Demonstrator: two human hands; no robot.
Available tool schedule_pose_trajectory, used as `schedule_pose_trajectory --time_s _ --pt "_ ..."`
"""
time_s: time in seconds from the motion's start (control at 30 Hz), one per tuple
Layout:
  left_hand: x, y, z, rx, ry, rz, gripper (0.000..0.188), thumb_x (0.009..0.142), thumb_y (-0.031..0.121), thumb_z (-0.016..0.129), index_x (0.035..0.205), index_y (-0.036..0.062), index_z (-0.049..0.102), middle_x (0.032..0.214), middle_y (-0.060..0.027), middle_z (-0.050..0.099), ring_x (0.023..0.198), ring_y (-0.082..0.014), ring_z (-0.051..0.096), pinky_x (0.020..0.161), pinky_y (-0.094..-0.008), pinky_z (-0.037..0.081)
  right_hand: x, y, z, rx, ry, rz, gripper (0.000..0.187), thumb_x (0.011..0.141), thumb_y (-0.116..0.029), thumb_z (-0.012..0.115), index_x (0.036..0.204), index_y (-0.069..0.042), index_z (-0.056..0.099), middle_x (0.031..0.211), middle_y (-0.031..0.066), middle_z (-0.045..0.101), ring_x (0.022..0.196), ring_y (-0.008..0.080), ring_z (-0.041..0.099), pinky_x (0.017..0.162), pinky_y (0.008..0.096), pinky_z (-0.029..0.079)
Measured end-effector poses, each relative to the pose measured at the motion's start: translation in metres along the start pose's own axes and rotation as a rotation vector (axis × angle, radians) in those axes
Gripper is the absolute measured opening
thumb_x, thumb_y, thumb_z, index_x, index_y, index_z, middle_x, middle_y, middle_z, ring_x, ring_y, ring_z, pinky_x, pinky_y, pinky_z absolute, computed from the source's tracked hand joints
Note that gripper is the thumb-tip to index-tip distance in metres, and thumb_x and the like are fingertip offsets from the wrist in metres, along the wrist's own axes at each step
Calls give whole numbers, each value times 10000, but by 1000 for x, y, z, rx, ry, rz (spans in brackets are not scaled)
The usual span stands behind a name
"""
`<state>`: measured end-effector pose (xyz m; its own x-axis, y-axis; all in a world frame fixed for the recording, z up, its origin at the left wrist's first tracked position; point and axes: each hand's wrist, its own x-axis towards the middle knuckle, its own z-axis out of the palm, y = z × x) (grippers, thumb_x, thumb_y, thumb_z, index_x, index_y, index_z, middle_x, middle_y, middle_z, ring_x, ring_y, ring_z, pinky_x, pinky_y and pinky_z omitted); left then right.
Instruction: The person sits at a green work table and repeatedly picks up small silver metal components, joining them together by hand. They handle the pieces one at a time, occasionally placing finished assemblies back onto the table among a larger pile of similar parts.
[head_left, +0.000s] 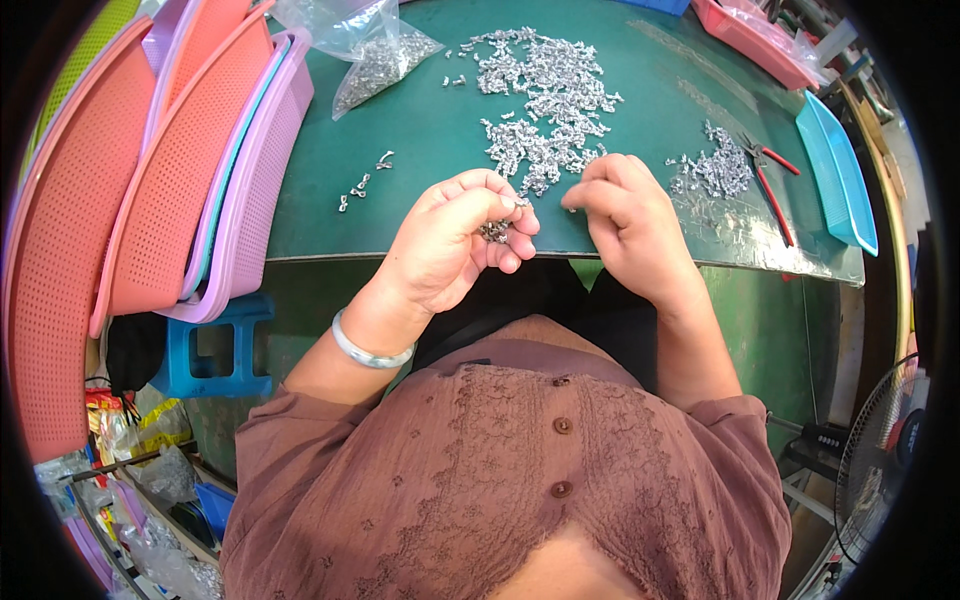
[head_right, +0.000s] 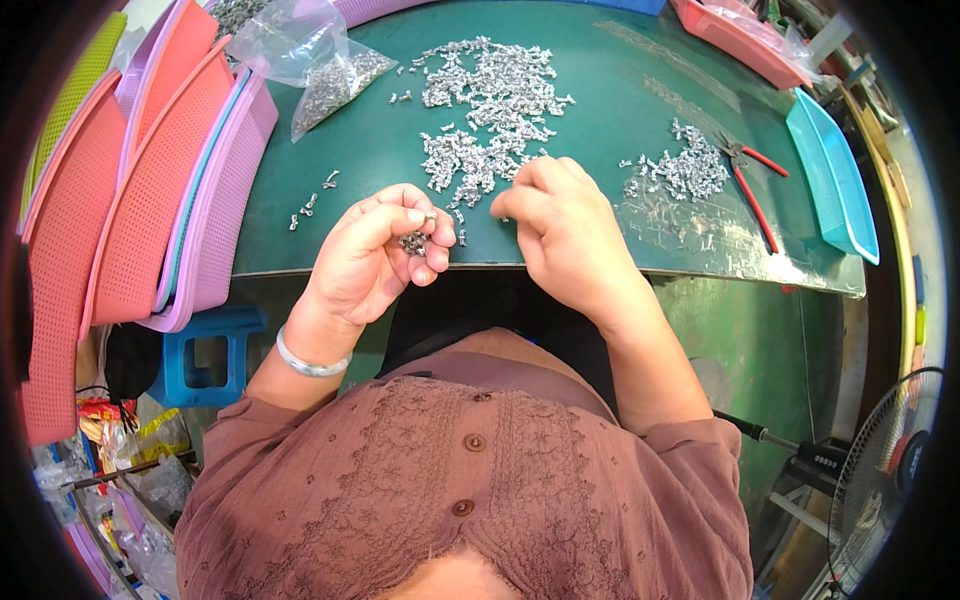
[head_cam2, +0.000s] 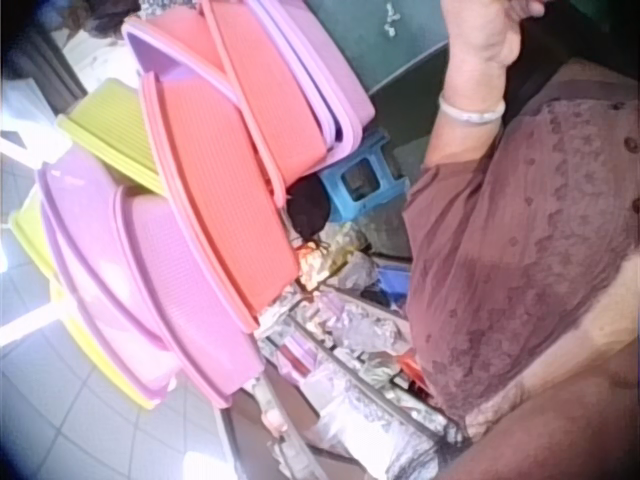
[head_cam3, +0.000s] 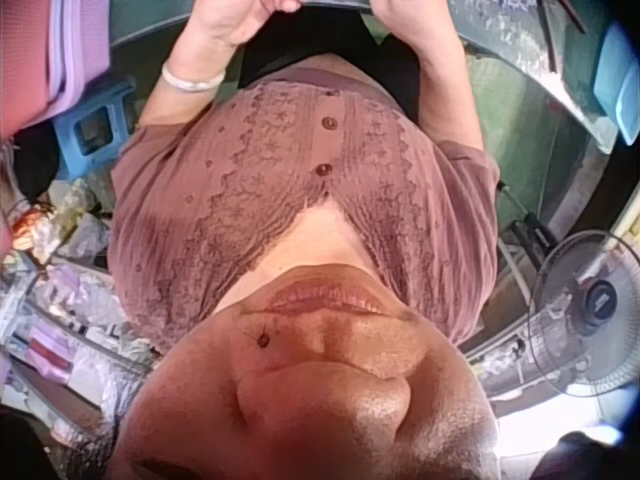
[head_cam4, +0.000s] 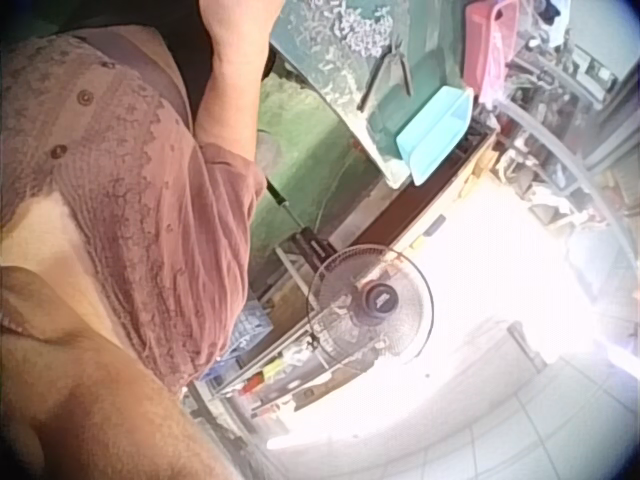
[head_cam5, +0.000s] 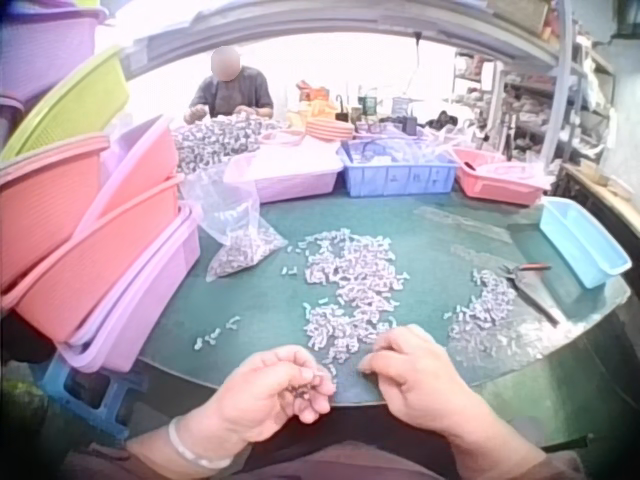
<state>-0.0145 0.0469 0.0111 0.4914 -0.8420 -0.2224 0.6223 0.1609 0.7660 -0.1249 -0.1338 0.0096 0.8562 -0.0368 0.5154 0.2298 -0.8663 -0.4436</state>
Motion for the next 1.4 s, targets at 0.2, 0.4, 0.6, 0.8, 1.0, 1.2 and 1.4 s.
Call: schedule_pose_trajectory --time_s 0.2,0.4,0.6,0.8,1.0,1.2,1.4 --pt "3 1 -9 -177 -90 1 84 854 45 489 836 -22 534 873 -203 612 693 -237 652 573 -272 570 -4 -3 -2 -30 74 61 78 724 -27 666 797 -34 637 807 83 559 780 286 537 705 370 440" --pt "4 1 -11 -236 -100 -4 68 835 26 491 815 -20 538 890 -212 609 706 -250 652 582 -275 571 -6 -2 7 -61 96 48 76 718 -45 692 776 -45 642 781 55 559 761 270 534 698 365 428" --pt "4 1 -10 -229 -83 4 39 809 -5 495 807 0 534 878 -190 605 697 -233 627 566 -262 536 -4 -3 9 9 123 41 86 718 0 671 767 -41 614 791 66 567 773 276 545 691 370 441" --pt "5 1 -7 -192 -62 16 78 777 -43 492 799 23 527 824 -149 605 671 -205 626 544 -264 515 -1 -9 5 102 176 39 137 702 50 653 795 -31 592 821 84 580 812 279 566 702 355 463" --pt "2 4 6 -30 21 -40 90 869 107 543 881 22 570 814 -98 601 642 -173 597 503 -230 460 2 -16 4 151 234 -6 157 690 63 652 801 -29 588 829 85 585 809 270 570 696 342 463" --pt "1 -2 14 82 -4 -98 130 917 158 574 929 31 601 761 -45 606 576 -104 571 461 -201 421 5 -24 8 232 255 -74 196 675 75 654 831 -28 597 829 92 585 774 266 569 677 332 460" --pt "-2 -4 9 87 14 -45 98 918 130 581 930 35 603 753 -35 607 584 -91 562 465 -192 418 0 -17 13 255 240 -18 197 678 39 676 846 -24 595 837 93 586 779 278 564 677 346 455"
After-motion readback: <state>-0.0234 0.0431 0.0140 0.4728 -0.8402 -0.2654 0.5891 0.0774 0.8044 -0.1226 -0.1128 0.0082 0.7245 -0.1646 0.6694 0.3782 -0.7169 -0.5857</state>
